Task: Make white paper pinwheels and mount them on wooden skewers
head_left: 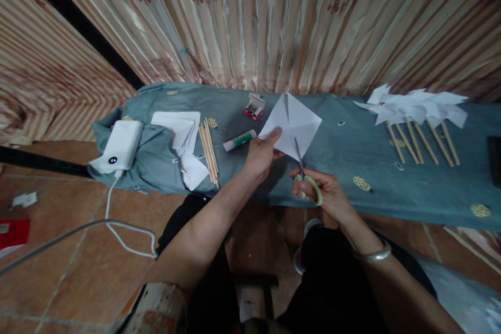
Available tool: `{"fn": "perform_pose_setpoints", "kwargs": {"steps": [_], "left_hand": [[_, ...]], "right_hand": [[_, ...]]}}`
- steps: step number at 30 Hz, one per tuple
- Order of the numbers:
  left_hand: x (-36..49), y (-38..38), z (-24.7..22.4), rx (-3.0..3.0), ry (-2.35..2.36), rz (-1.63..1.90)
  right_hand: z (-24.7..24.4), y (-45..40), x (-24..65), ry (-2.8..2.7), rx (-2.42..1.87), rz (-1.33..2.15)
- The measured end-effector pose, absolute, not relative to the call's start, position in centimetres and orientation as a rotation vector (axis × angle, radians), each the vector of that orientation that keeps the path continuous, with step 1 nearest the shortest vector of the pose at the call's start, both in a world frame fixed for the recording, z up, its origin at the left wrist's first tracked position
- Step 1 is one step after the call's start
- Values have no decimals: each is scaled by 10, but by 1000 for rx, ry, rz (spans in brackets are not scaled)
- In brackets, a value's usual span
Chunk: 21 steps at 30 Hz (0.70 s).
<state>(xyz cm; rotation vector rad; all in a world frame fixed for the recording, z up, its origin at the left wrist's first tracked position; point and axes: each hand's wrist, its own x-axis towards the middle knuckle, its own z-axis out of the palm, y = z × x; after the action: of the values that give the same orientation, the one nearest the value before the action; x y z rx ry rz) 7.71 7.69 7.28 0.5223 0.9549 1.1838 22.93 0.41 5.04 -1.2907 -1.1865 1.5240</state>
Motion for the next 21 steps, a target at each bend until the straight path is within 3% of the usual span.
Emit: {"fn": "perform_pose_setpoints", "kwargs": {"steps": [21], "left_hand": [[79, 76, 68, 534, 943, 1167]], "right_hand": [[52, 5, 227, -1158, -1311, 1544]]}}
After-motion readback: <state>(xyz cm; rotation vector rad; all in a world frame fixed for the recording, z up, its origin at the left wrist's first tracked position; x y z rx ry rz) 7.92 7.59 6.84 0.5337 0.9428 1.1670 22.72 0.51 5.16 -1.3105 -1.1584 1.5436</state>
